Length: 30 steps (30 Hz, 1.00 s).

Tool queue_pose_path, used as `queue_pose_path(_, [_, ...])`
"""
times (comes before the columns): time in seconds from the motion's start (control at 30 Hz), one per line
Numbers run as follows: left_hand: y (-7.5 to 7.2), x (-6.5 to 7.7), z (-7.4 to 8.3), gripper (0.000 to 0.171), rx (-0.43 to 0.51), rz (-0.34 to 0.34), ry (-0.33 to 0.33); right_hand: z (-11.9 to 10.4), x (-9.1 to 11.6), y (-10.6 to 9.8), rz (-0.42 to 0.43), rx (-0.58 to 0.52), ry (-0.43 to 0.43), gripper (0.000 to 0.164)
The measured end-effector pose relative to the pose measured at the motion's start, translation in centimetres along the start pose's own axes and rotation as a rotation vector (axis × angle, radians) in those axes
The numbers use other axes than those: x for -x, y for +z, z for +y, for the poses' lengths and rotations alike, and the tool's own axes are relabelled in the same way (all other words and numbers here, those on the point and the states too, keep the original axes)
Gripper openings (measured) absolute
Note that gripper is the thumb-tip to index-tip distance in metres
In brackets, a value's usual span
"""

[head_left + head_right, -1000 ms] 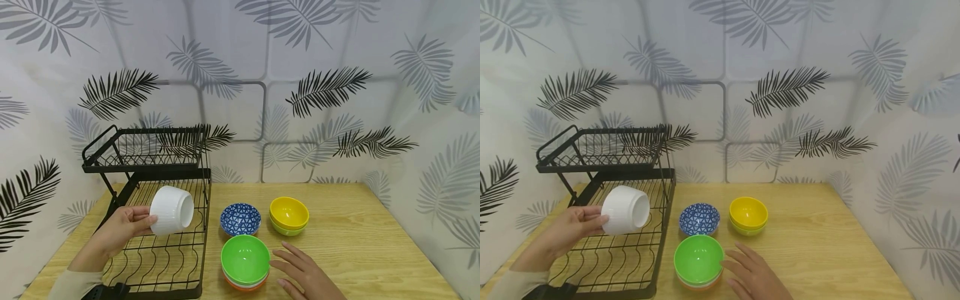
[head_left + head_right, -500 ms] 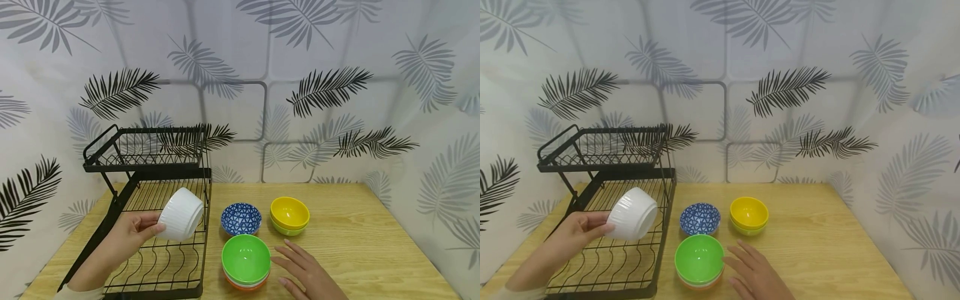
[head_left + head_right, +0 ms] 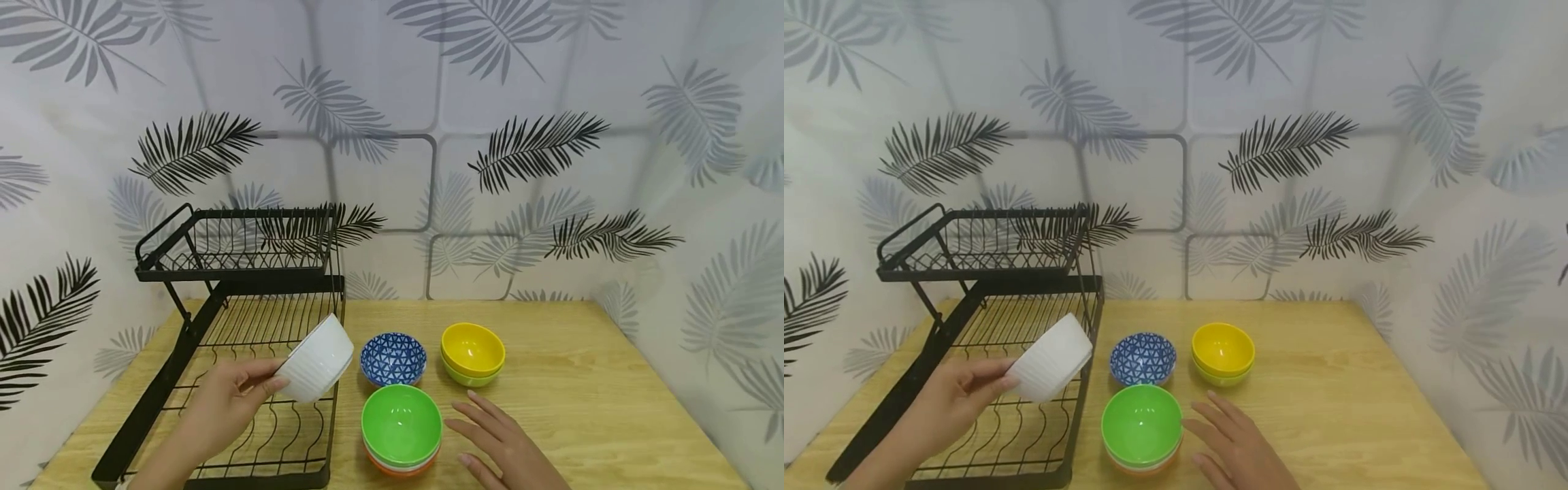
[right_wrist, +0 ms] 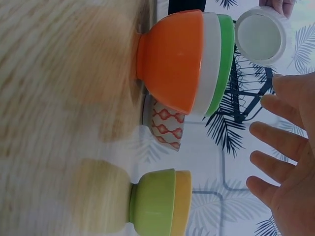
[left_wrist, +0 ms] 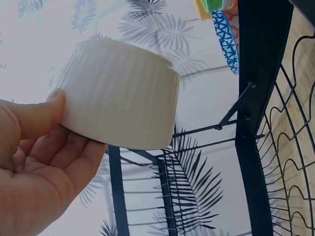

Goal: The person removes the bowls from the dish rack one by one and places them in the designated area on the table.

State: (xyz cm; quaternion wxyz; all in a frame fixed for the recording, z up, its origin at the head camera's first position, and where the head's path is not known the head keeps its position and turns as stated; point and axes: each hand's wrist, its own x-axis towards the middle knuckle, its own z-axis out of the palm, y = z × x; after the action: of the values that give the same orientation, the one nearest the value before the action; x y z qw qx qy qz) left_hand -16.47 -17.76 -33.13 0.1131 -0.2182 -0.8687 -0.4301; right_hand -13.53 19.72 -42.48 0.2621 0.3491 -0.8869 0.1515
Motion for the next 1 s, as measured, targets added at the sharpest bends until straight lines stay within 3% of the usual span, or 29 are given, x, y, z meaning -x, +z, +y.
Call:
queue_pose_path(0.2, [1.3, 0.6, 0.7, 0.026, -0.207, 0.096, 0.262, 0.0, 0.2, 0.0, 0.028, -0.005, 0.001, 0.046])
queue_pose_path(0.37, [2.1, 0.8, 1.5, 0.034, -0.275, 0.099, 0.429, 0.1, 0.2, 0.0, 0.032, -0.001, 0.004, 0.048])
queue_pose_path(0.7, [3.5, 0.4, 2.5, 0.058, -0.294, 0.074, 0.666, 0.0, 0.2, -0.2, 0.037, 0.012, 0.012, 0.052])
queue_pose_path(0.9, [4.4, 0.1, 2.4, 0.057, -0.383, 0.103, 0.814, 0.0, 0.1, -0.3, 0.060, -0.009, 0.008, 0.056])
queue_pose_path(1.0, [4.9, 0.0, 2.6, 0.046, -0.443, 0.114, 0.859, 0.0, 0.1, -0.5, 0.071, -0.025, -0.001, 0.059])
